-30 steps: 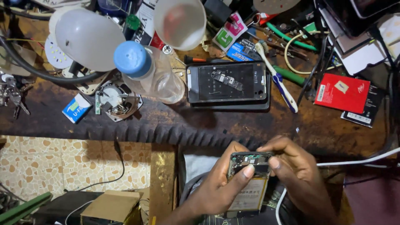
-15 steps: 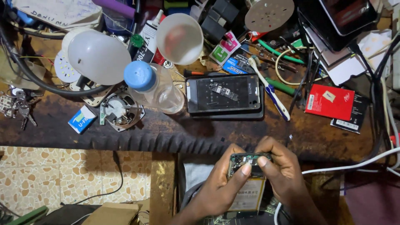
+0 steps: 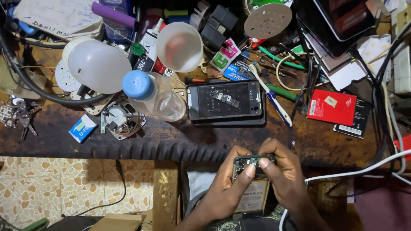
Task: Disassembling and reassembling the internal components of a smartphone on a workbench.
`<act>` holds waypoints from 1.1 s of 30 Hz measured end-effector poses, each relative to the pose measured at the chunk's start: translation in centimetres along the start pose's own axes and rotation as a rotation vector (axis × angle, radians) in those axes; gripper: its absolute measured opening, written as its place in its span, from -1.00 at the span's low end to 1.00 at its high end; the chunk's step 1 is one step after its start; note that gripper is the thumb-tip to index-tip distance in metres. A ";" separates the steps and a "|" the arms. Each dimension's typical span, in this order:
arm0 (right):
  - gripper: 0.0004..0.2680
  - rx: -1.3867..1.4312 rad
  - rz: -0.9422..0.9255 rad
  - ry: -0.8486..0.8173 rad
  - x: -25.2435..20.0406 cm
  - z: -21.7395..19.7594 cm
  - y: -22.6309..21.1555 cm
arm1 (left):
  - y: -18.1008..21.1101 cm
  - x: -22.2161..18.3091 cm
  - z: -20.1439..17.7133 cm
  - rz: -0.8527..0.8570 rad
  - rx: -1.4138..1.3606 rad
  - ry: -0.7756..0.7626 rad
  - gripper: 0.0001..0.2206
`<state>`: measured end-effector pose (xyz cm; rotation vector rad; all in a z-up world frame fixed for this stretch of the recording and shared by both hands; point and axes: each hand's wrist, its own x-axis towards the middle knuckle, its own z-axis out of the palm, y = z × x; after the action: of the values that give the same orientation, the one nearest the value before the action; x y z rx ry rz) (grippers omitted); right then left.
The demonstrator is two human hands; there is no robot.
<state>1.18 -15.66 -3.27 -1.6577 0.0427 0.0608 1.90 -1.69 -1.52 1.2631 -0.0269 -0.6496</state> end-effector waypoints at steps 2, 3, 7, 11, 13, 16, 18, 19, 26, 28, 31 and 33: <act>-0.85 0.061 0.011 0.006 0.0 -0.1 0.1 | 0.1 0.2 0.3 0.043 -0.004 -0.001 -0.76; -0.86 0.120 0.023 0.013 0.0 -0.1 0.2 | 0.2 0.2 0.5 0.085 -0.008 -0.003 -0.76; -0.87 0.175 -0.009 0.046 0.1 -0.1 0.4 | 0.1 0.5 0.6 0.081 0.059 0.001 -0.76; -0.86 0.162 0.020 -0.006 0.3 -0.7 0.4 | -0.6 0.7 0.5 0.108 -0.004 -0.010 -0.77; -0.86 0.134 0.016 -0.039 0.1 -1.0 0.2 | -0.8 0.8 0.4 0.138 -0.049 -0.014 -0.78; -0.78 -0.125 0.056 0.154 -0.5 -1.0 -0.5 | -0.4 1.0 0.2 0.026 -0.115 -0.017 -0.78; -0.97 -0.428 -0.332 0.281 -0.6 -0.8 -0.8 | -0.1 1.2 0.1 0.097 -0.117 0.006 -0.80; -0.97 -0.427 -0.335 0.281 -0.4 -0.8 -1.1 | 0.3 1.3 0.1 0.099 -0.115 0.006 -0.80; -0.91 -0.706 -0.629 0.195 4.0 -1.7 -4.2 | 3.7 4.4 -1.0 0.354 0.092 -0.011 -0.78; -0.91 -0.742 -0.665 0.177 6.0 -1.8 -5.6 | 5.0 6.0 -1.4 0.402 0.096 -0.033 -0.77; -0.94 -0.743 -0.721 0.143 8.9 -1.8 -7.3 | 6.7 8.2 -1.9 0.312 0.018 -0.069 -0.71; -0.96 -0.708 -0.729 0.103 10.6 -1.7 -8.2 | 7.1 9.9 -2.6 0.518 0.169 0.040 -0.79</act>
<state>12.31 -16.59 4.33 -2.2808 -0.5613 -0.6266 14.15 -2.97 0.70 1.3599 -0.3702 -0.1762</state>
